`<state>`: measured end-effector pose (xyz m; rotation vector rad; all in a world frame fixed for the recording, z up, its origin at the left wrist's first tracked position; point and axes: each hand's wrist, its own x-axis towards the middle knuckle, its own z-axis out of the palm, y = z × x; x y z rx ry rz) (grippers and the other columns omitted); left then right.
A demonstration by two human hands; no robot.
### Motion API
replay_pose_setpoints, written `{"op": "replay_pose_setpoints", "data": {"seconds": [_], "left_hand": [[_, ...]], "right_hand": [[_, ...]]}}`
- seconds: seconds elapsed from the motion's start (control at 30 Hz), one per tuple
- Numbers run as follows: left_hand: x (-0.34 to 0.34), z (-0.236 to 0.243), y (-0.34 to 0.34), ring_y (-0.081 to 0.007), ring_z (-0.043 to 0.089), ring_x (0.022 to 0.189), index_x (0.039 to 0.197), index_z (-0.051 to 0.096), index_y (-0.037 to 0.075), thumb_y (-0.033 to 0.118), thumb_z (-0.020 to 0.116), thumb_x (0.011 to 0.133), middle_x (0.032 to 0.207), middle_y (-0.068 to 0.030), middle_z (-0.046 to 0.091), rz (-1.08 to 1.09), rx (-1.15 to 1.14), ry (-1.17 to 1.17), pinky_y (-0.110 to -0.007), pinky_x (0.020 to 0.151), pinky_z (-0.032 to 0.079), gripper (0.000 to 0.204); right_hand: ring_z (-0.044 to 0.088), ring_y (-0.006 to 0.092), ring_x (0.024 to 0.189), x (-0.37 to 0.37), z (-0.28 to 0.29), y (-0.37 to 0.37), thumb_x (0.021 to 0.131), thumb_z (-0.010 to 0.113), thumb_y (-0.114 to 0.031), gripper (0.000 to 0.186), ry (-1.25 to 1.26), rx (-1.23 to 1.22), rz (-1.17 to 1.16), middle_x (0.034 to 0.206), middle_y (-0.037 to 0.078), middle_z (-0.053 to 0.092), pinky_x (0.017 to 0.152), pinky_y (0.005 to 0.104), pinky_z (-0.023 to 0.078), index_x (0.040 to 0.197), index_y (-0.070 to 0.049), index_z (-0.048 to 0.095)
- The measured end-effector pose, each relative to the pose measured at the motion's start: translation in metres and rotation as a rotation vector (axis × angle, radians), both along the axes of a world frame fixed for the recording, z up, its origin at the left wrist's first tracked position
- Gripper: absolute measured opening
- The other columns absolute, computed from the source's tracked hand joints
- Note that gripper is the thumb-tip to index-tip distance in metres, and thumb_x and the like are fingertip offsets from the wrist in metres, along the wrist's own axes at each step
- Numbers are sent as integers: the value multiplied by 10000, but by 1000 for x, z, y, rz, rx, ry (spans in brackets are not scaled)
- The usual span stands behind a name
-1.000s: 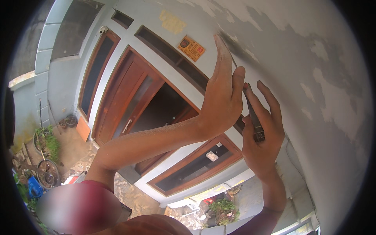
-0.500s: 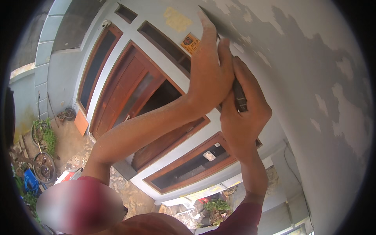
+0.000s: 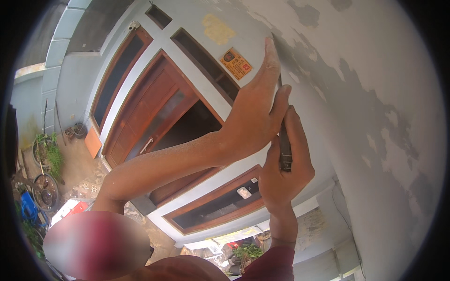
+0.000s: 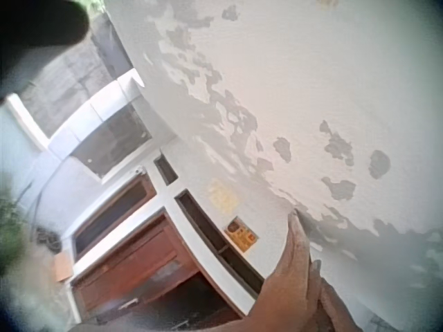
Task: The person applies plaster to a ceiling using a trowel and hawk while standing on a ladder. They repeatedly scoop plaster from the hawk and spread it onto the ceiling surface, smoothing the material with the trowel.
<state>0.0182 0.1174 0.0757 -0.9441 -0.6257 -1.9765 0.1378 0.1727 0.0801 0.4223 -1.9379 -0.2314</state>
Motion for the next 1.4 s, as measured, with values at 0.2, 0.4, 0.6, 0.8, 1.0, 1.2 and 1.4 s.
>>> {"op": "replay_pose_setpoints", "data": {"seconds": [0.2, 0.4, 0.6, 0.8, 1.0, 1.2, 1.4], "left_hand": [[0, 4, -5, -531, 595, 1201, 1559, 69, -169, -2, 512, 996, 1259, -434, 560, -103, -24, 1, -494, 1023, 469, 736], [-12, 9, -1, -510, 650, 1080, 1544, 87, -186, 18, 519, 992, 1170, -426, 590, -26, 33, 5, -484, 953, 501, 730], [-19, 6, -6, -480, 670, 996, 1537, 119, -192, 19, 523, 988, 1093, -376, 622, 9, -11, -13, -465, 893, 513, 713], [-26, -3, -9, -566, 634, 1034, 1506, 111, -231, -12, 534, 961, 1335, -474, 403, 23, -26, 65, -485, 925, 539, 724], [-27, 7, -27, -561, 657, 1007, 1497, 72, -248, -44, 521, 942, 1387, -526, 383, -132, -97, -10, -514, 908, 553, 742], [-38, 6, -21, -522, 684, 868, 1488, 59, -253, -47, 528, 921, 1177, -488, 559, 24, -25, 22, -513, 831, 574, 764], [-29, 2, -14, -537, 638, 916, 1511, 156, -191, -2, 536, 941, 1070, -384, 580, 74, 37, 26, -515, 835, 520, 711]], "right_hand": [[682, 330, 1202, -5, 4, -14, 898, 575, 155, 472, -34, -82, -68, 1295, 232, 685, 1007, 404, 566, 1355, 45, 622], [739, 285, 1080, -19, 10, -13, 900, 619, 80, 388, 66, 45, -20, 1194, 190, 743, 907, 362, 599, 1282, 42, 682], [692, 318, 1186, -23, 0, -10, 888, 602, 151, 469, 25, -14, -3, 1294, 211, 690, 996, 389, 573, 1342, 34, 634], [682, 321, 1205, -24, 2, -4, 901, 595, 148, 447, -63, -18, -2, 1273, 207, 700, 1018, 394, 558, 1335, 45, 632], [687, 323, 1199, -41, 12, -16, 893, 607, 155, 455, -21, -58, 35, 1271, 202, 703, 988, 374, 553, 1331, 37, 638], [683, 312, 1204, -53, 1, -9, 894, 589, 163, 447, 25, -37, 97, 1289, 201, 696, 1002, 369, 541, 1315, 25, 651], [686, 316, 1197, -41, -6, -8, 890, 586, 165, 454, 32, -41, 90, 1296, 207, 691, 1005, 373, 546, 1321, 35, 644]]}}
